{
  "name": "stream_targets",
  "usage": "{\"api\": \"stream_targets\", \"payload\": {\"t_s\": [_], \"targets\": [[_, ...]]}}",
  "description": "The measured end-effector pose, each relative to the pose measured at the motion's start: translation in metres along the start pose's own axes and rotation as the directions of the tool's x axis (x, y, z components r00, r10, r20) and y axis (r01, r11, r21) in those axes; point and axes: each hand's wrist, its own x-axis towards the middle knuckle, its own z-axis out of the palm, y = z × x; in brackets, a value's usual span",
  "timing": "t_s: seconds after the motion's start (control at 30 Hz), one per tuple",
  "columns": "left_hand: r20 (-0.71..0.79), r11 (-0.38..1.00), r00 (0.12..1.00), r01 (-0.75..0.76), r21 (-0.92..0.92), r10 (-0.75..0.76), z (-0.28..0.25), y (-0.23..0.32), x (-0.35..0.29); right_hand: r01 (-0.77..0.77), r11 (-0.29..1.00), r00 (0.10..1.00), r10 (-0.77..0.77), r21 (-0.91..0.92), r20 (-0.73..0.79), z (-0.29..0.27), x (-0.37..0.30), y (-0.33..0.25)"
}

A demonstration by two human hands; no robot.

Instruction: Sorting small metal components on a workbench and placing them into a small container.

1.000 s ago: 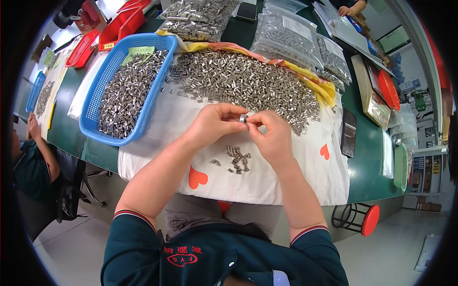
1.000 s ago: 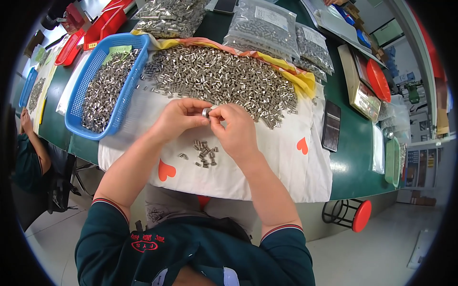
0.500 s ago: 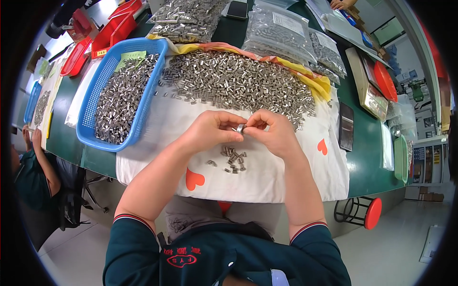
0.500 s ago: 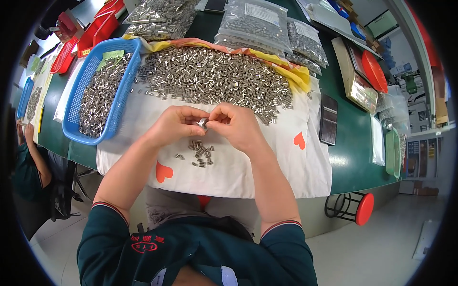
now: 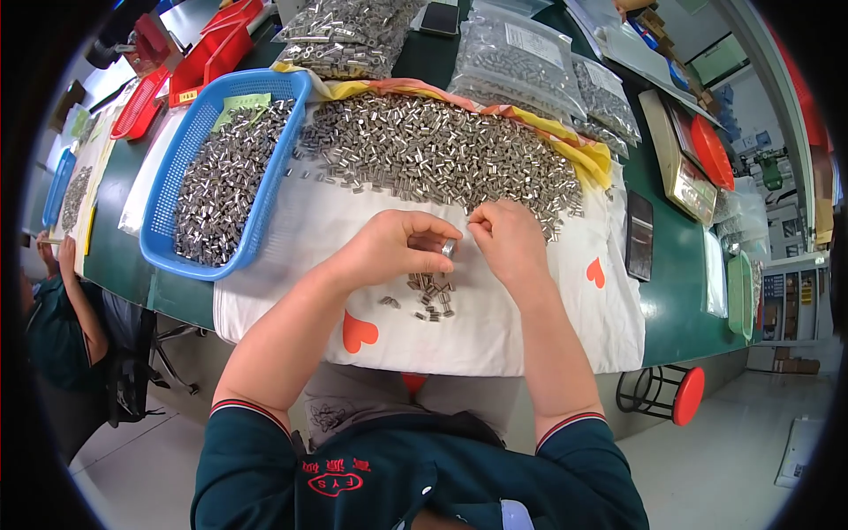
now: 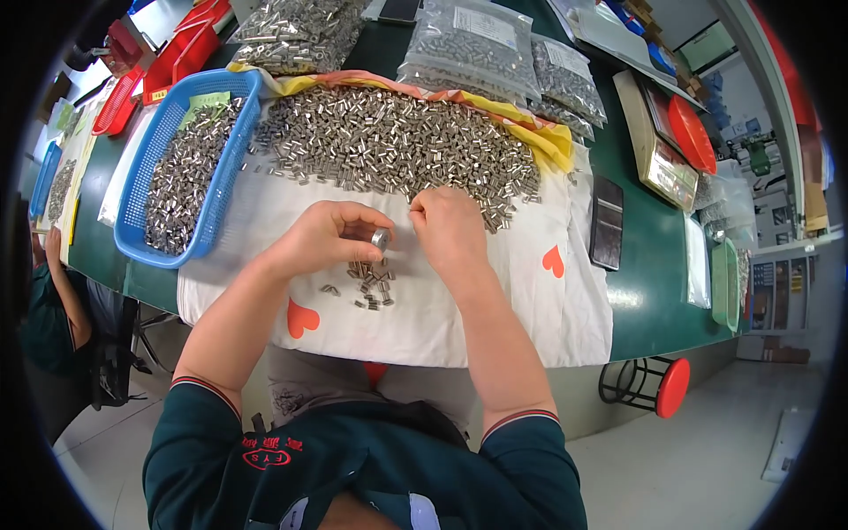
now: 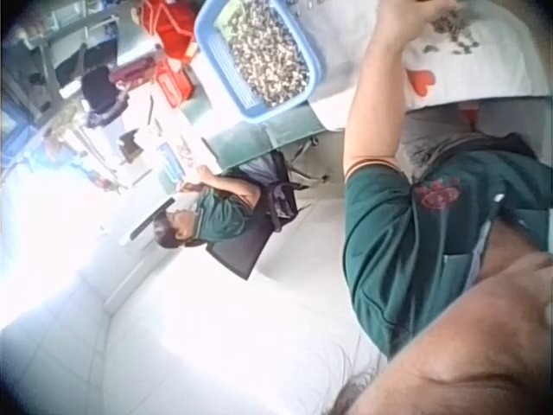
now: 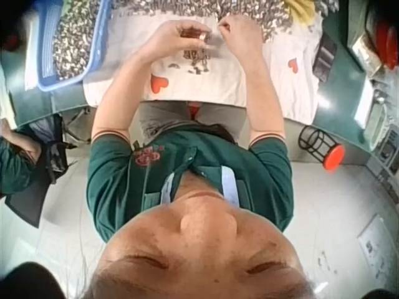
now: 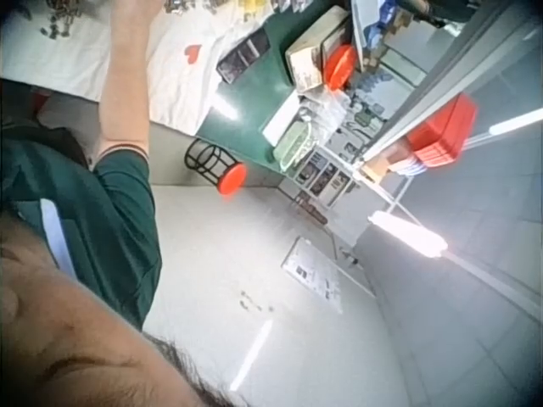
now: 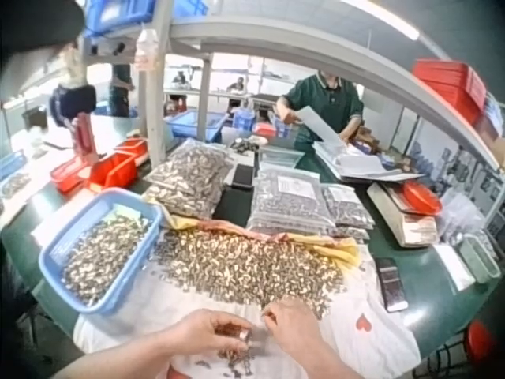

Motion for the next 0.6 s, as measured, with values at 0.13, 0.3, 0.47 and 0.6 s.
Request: {"api": "stream_targets", "payload": {"t_s": [0.13, 0.3, 0.47, 0.6], "targets": [[-0.07, 0.977, 0.998, -0.012, -0.215, -0.004, -0.004, -0.008, 0.004, 0.067, 0.997, 0.998, -0.067, -0.023, -0.004, -0.001, 0.002, -0.003], [-0.128, 0.958, 0.991, -0.014, -0.288, -0.024, -0.006, -0.002, 0.004, -0.154, 0.832, 0.988, 0.111, 0.533, 0.111, -0.017, -0.002, -0.02], [-0.157, 0.962, 0.988, -0.032, -0.269, -0.011, -0.006, -0.002, 0.004, -0.119, 0.738, 0.99, 0.034, 0.665, 0.139, -0.014, -0.005, -0.025], [-0.165, 0.959, 0.986, -0.054, -0.279, 0.008, -0.004, -0.005, 0.006, -0.042, 0.82, 0.999, 0.015, 0.571, 0.053, -0.011, -0.005, -0.027]]}}
